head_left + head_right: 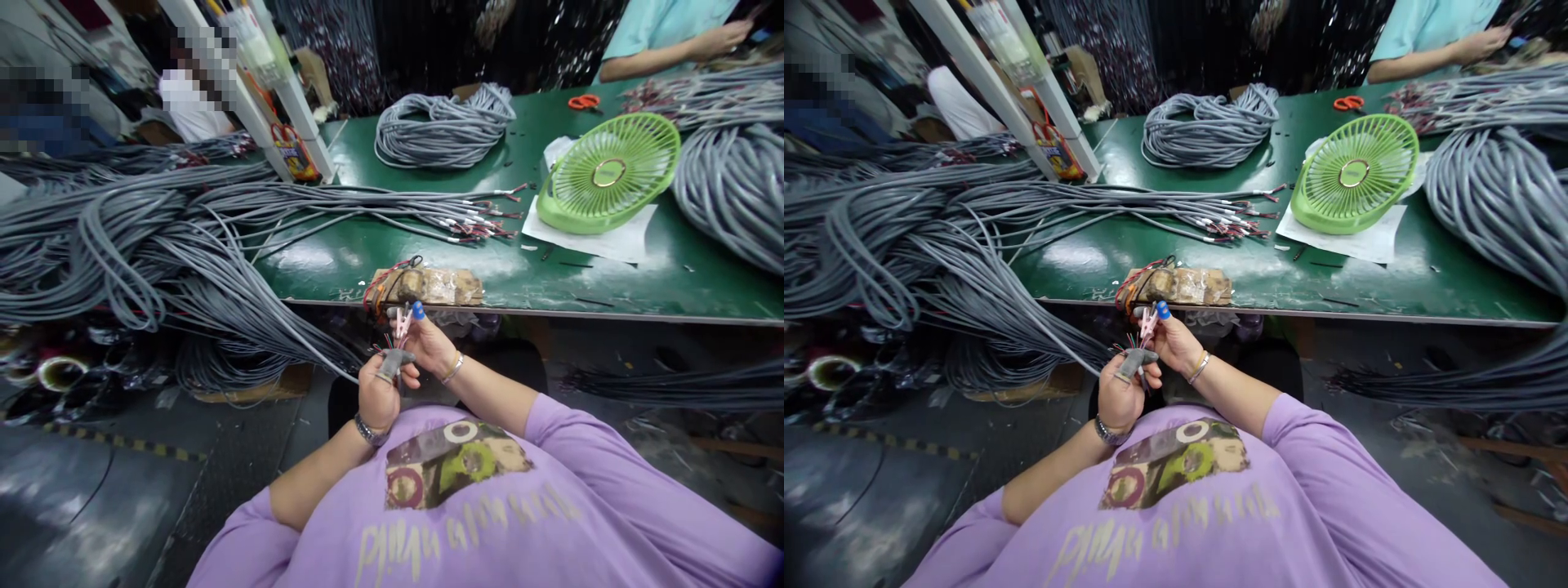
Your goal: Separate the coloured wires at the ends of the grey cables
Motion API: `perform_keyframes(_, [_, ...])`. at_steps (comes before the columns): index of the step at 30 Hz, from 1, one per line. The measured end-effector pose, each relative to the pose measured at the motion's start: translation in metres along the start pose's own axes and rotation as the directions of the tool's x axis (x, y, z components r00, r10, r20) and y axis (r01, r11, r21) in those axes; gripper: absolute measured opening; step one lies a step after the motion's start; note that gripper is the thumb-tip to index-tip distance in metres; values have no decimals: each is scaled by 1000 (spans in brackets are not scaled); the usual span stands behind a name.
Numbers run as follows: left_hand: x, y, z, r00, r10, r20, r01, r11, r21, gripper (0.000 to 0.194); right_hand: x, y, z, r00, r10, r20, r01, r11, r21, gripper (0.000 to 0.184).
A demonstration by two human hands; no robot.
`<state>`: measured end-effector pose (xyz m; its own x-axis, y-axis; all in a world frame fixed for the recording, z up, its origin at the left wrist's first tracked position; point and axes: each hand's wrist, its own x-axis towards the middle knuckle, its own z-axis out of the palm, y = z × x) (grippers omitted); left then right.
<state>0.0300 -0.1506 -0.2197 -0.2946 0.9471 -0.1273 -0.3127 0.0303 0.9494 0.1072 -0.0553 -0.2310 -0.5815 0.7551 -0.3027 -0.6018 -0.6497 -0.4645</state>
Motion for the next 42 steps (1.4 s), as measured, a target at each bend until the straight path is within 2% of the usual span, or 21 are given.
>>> perform_keyframes(6, [-2, -7, -7, 999, 44, 4, -44, 997, 56, 29, -2, -1, -9, 999, 14, 48, -15, 1000, 15, 49])
perform_keyframes(13, [-5, -6, -11, 999, 46, 13, -47, 997, 59, 29, -5, -4, -30, 982, 107, 155, -99, 993, -56, 53])
perform_keyframes(18, [-6, -6, -11, 999, 47, 1, -47, 995, 83, 31, -7, -14, -28, 979, 119, 168, -99, 987, -124, 53])
perform_keyframes(21, [-5, -5, -9, 999, 41, -5, -40, 997, 63, 29, -6, -17, -18, 983, 97, 153, -68, 981, -181, 49])
perform_keyframes(25, [-3, -1, -5, 999, 37, -12, -37, 999, 26, 28, -3, -10, -11, 992, -40, 117, 67, 969, -236, 42])
perform_keyframes(28, [-3, 2, -3, 999, 33, -20, -32, 999, 24, 30, 0, -4, -11, 991, -113, 74, 127, 966, -226, 45])
perform_keyframes(35, [0, -1, -2, 1000, 12, 2, -12, 1000, 18, 30, 6, -1, -6, 999, -49, -6, 48, 996, -71, 42])
perform_keyframes(42, [2, -3, -1, 1000, 1, 23, -1, 1000, 25, 29, 4, -3, 1, 997, -54, -51, 55, 998, 22, 39])
